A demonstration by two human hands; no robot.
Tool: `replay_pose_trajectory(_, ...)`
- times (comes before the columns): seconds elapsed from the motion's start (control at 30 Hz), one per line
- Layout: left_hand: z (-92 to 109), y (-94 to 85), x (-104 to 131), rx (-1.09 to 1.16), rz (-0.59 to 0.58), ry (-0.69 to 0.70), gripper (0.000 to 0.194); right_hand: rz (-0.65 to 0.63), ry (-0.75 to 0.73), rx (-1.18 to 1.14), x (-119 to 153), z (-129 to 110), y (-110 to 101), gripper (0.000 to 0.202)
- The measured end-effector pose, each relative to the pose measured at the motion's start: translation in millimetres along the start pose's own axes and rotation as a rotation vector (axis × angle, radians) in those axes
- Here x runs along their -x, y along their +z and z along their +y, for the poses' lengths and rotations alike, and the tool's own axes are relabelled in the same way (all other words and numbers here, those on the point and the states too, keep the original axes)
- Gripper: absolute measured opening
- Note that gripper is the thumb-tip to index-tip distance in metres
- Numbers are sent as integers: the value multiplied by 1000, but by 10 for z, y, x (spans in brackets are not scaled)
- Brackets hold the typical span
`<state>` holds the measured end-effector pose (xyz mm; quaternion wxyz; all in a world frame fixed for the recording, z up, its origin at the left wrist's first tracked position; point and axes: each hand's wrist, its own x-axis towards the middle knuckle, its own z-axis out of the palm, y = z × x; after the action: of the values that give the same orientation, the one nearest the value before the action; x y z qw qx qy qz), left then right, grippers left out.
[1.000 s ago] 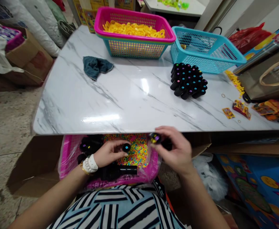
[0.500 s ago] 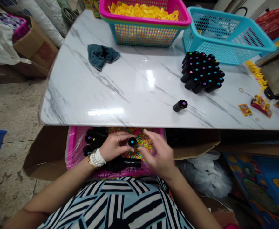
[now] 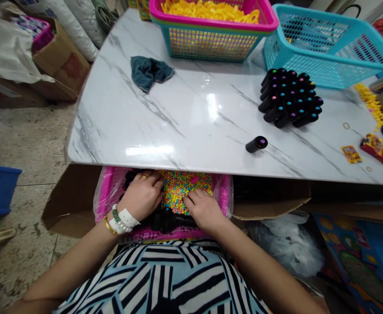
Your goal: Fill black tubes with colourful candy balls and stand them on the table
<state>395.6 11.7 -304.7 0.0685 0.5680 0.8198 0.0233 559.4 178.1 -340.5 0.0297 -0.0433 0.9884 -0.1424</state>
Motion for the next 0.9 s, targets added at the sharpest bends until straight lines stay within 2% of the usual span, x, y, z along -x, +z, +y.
replay_pose_trajectory(0.17, 23, -46, -16, -20, 11, 3, 18, 148, 56, -595, 50, -12, -100, 27)
replay_pose_trajectory(0.27, 2, -71, -18, -17, 7, 4, 15, 194, 149, -773, 112, 90, -166, 28)
replay_pose_trajectory(0.33, 13, -78, -36, 1, -3, 12, 13, 216, 146, -702, 126, 148, -138, 27)
replay_pose_trajectory(0.4, 59, -89, -63, 83, 2, 4, 13, 209, 138, -486, 109, 175, -67, 28)
replay_pose_trajectory(0.5, 171, -133, -102, 315, -22, -31, 21, 113, 143, -122, 43, 138, 43, 27)
replay_pose_trajectory(0.57, 240, -185, -126, 461, -97, -40, 22, 50, 94, -8, -2, 86, 80, 22)
replay_pose_trajectory(0.63, 284, -250, -154, 564, -154, -30, 21, 37, 42, -23, -17, 52, 77, 17)
replay_pose_trajectory(0.7, 296, -314, -192, 628, -125, -23, 26, 108, 52, -130, 12, 60, 38, 16)
replay_pose_trajectory(0.8, 277, -352, -266, 674, -21, -27, 32, 279, 148, -402, 125, 126, -63, 24)
replay_pose_trajectory(0.9, 260, -270, -346, 745, -14, -16, 26, 359, 250, -582, 258, 162, -185, 29)
